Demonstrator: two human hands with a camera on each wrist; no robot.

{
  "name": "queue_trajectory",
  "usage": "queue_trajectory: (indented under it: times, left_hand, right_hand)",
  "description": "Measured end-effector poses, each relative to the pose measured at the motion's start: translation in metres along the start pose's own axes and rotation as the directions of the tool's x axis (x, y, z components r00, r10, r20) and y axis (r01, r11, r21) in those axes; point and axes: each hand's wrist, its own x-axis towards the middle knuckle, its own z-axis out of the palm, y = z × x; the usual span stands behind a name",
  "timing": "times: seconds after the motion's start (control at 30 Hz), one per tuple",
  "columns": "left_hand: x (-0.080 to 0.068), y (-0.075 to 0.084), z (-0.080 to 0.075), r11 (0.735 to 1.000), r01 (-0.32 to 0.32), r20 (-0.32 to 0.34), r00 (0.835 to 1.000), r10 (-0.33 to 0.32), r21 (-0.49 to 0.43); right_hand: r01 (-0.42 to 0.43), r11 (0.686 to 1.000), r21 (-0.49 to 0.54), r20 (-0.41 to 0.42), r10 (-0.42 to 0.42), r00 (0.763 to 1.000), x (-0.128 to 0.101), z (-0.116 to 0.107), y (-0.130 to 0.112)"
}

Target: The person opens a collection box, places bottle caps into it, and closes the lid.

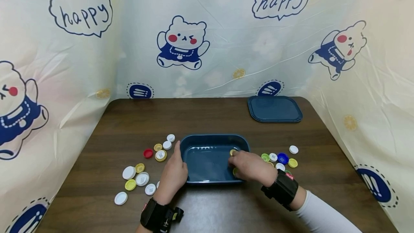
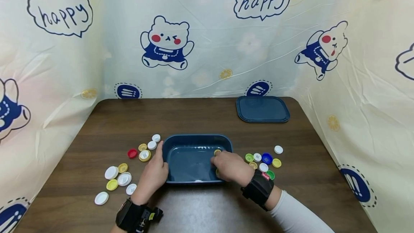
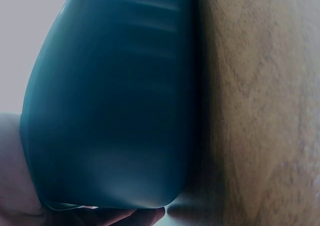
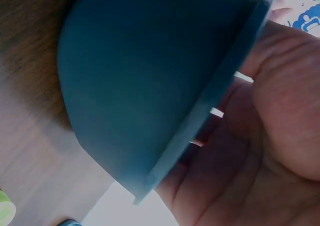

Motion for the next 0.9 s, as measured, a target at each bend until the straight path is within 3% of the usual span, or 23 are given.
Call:
queue_trajectory:
  times: [0.13,0.33,0.6,0.9]
  left_hand:
    - [0.001,0.001,0.001,1.0,0.008,0.003,1.0,-0.008,-0.001]
    - [0.001,0.001,0.001,1.0,0.012,0.001,1.0,-0.012,-0.004]
    - [0.0,0.001,0.001,1.0,0.017,0.005,1.0,-0.017,-0.002]
    - [0.0,0.001,-0.001,1.0,-0.004,0.005,1.0,0.004,0.002]
  right_hand:
    - [0.004,1.0,-0.005,-0.043,-0.004,0.999,-0.004,-0.006,0.002]
    - [0.041,0.999,0.029,-0.169,-0.035,0.985,-0.012,-0.022,0.008]
    - [-0.034,0.999,0.041,-0.234,0.042,0.971,-0.022,-0.04,0.025]
    - [-0.185,0.975,0.124,-0.237,0.21,0.949,-0.034,-0.05,0.073]
